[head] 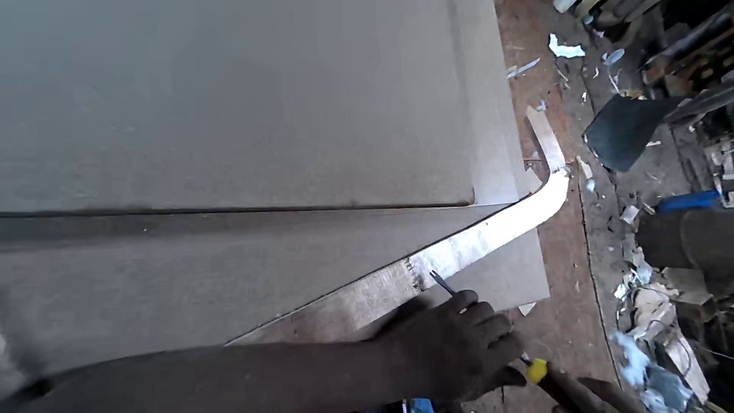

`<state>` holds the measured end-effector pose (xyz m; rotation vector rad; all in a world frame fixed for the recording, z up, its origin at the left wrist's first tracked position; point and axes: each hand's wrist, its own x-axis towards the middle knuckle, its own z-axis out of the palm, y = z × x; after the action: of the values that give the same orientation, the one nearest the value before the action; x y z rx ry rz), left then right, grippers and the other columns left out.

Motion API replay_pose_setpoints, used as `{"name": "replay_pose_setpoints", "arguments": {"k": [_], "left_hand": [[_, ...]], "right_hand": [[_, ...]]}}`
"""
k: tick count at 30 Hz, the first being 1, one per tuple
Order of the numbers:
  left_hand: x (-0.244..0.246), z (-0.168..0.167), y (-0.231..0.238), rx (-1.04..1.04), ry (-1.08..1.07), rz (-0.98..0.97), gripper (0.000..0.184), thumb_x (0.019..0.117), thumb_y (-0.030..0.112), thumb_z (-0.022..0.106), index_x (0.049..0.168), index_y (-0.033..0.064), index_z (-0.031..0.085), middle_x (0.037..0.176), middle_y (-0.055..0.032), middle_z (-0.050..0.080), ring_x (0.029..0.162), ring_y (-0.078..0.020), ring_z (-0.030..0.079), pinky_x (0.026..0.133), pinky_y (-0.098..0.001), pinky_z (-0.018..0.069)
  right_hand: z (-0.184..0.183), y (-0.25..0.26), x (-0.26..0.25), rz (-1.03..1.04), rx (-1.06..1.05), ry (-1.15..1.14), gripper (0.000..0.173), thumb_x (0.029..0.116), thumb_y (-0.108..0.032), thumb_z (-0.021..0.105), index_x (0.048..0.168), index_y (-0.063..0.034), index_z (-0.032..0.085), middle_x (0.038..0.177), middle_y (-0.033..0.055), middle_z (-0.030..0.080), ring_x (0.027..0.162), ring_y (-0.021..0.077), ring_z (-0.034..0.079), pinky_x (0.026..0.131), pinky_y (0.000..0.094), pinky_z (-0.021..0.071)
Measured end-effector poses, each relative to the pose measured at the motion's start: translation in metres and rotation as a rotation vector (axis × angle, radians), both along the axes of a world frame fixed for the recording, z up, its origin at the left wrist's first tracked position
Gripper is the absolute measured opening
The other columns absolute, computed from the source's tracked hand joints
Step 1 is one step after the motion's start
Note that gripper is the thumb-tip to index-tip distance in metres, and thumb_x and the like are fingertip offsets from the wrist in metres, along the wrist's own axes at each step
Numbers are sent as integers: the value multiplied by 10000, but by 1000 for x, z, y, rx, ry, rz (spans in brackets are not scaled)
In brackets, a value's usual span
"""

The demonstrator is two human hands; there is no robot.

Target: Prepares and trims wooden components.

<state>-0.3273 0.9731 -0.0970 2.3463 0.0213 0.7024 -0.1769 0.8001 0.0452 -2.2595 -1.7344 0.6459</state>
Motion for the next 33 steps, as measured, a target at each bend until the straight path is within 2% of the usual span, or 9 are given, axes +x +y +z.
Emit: {"name": "replay_pose_setpoints", "arguments": {"k": [2,4,9,13,15,20,24,28,33], "left_hand": [[1,-1,3,-9,19,29,394,1066,482,489,1176,151,672,1029,-29,682,950,-198,653,893,-381,514],[1,0,3,-31,14,32,389,1070,466,485,1156,138,675,992,-31,673,910,-197,648,825,-362,521],[4,-2,5,-66,-9,75,353,1053,448,528,1144,151,694,976,-11,690,879,-174,655,770,-345,530],[8,-5,9,-106,-15,145,424,1066,506,468,1002,160,704,829,15,651,776,-151,619,691,-325,487],[8,-5,11,-116,-26,160,428,1068,503,462,983,159,702,818,18,647,768,-145,619,686,-321,488],[8,-4,15,-147,-64,161,354,1077,420,489,1048,143,707,867,-3,664,818,-162,636,721,-321,513],[8,-1,18,-169,-89,166,315,1073,382,510,1075,135,704,883,-6,665,832,-161,641,737,-320,525],[8,0,20,-180,-83,159,316,1077,377,499,1089,134,701,897,-7,670,836,-158,643,733,-318,525],[8,1,22,-183,-77,152,317,1079,380,505,1084,131,701,899,-8,672,849,-157,651,752,-317,539]], "right_hand": [[7,10,4,56,-20,-61,319,974,-183,684,1275,-87,728,1028,218,717,866,261,708,738,385,597],[13,17,9,107,-39,-118,317,966,-204,691,1272,-132,736,1020,204,725,863,262,713,721,387,592],[25,32,21,213,-69,-168,319,982,-226,663,1283,-142,728,1019,193,734,860,262,719,713,401,588],[33,41,29,301,-81,-254,330,974,-231,662,1297,-210,722,1003,162,733,832,268,708,676,418,571],[37,47,31,369,-69,-325,350,965,-229,669,1311,-241,713,964,156,720,774,276,691,625,420,548],[52,70,34,511,-56,-446,340,955,-239,683,1292,-249,726,910,137,705,694,274,655,562,410,507],[61,87,35,525,-99,-424,336,950,-243,682,1282,-250,734,884,133,710,692,275,664,566,421,517],[68,97,31,512,-153,-394,301,952,-215,686,1245,-209,756,889,151,716,716,293,681,589,439,541],[69,102,31,478,-177,-356,283,937,-204,696,1208,-185,775,906,150,729,737,277,697,608,420,557]]}}
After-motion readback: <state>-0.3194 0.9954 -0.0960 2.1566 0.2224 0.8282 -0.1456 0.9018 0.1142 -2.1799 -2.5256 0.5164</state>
